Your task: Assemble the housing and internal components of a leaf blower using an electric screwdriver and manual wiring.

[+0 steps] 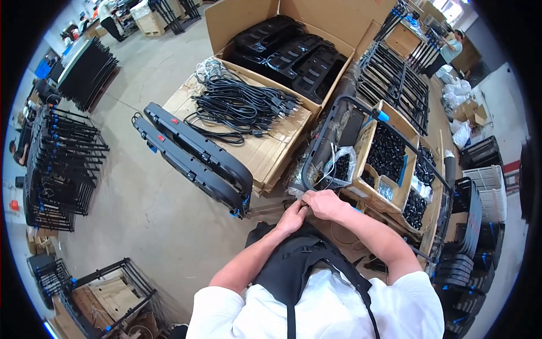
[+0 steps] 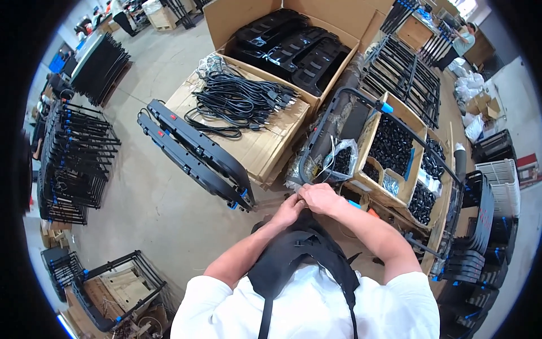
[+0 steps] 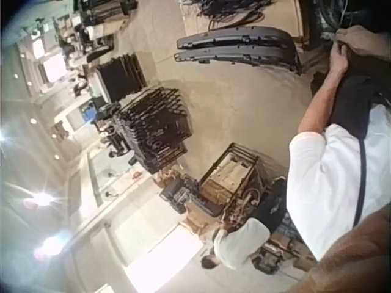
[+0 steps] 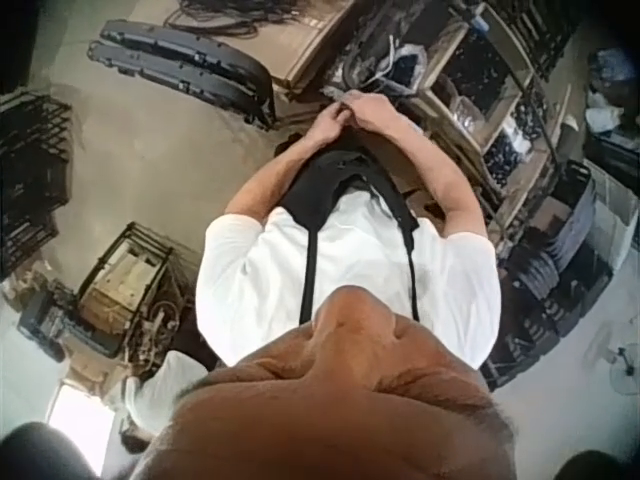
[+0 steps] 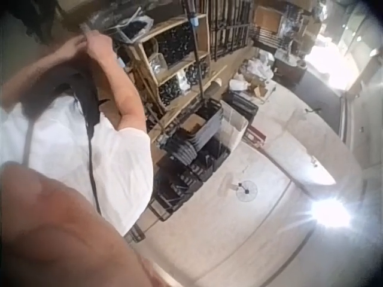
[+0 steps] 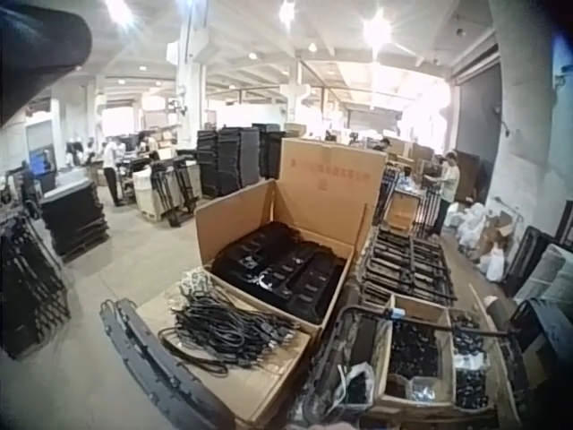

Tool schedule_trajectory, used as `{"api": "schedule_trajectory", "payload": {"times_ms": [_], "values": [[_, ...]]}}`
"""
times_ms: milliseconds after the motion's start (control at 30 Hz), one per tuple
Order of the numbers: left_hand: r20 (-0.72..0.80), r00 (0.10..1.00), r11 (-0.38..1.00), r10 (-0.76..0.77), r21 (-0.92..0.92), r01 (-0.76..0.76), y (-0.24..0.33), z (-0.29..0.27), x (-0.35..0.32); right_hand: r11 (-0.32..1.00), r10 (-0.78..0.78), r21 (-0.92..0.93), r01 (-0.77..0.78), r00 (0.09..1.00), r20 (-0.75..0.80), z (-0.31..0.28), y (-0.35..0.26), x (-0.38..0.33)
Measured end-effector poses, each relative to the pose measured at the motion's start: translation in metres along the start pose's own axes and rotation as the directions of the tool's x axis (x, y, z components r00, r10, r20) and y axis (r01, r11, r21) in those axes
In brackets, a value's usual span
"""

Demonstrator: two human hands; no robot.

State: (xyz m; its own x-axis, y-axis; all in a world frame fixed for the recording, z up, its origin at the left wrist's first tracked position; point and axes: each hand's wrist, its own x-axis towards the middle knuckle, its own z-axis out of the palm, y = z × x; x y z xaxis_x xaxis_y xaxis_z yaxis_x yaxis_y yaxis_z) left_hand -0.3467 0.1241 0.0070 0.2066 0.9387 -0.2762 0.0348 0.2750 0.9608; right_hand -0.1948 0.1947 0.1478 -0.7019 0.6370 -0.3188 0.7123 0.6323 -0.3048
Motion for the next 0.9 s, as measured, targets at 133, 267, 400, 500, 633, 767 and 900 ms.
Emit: {"api": "schedule_trajectory", "payload": {"times_ms": [133,267,400,500,633,767,900], "values": [[0.102,0.987,0.987,-0.126,0.117,0.114,0.024,-0.013,-0.005,0.983,-0.064,-0.159,0.087,0.987,0.146,0.007,0.015,0.024],[0.103,0.986,0.982,-0.128,0.152,0.112,0.028,-0.023,-0.004,0.961,-0.207,-0.169,0.22,0.974,0.094,-0.002,0.021,0.029],[0.095,0.993,0.986,-0.074,0.159,0.059,0.018,-0.027,0.002,0.97,-0.224,-0.072,0.23,0.971,0.084,-0.007,0.019,0.01],[0.104,0.991,0.986,-0.084,0.154,0.068,0.026,-0.029,0.002,0.984,-0.174,-0.033,0.173,0.984,-0.026,0.001,0.028,0.004],[0.111,0.989,0.983,-0.099,0.165,0.08,0.036,-0.034,0.001,0.993,-0.117,-0.008,0.117,0.993,-0.034,0.003,0.029,0.003],[0.128,0.982,0.987,-0.14,0.101,0.128,0.031,-0.038,0.006,0.982,-0.122,0.136,0.131,0.99,-0.072,-0.003,0.029,0.004],[0.163,0.966,0.979,-0.202,0.068,0.194,0.032,-0.039,0.012,0.952,-0.173,0.228,0.204,0.974,-0.148,0.0,0.031,0.001]]}}
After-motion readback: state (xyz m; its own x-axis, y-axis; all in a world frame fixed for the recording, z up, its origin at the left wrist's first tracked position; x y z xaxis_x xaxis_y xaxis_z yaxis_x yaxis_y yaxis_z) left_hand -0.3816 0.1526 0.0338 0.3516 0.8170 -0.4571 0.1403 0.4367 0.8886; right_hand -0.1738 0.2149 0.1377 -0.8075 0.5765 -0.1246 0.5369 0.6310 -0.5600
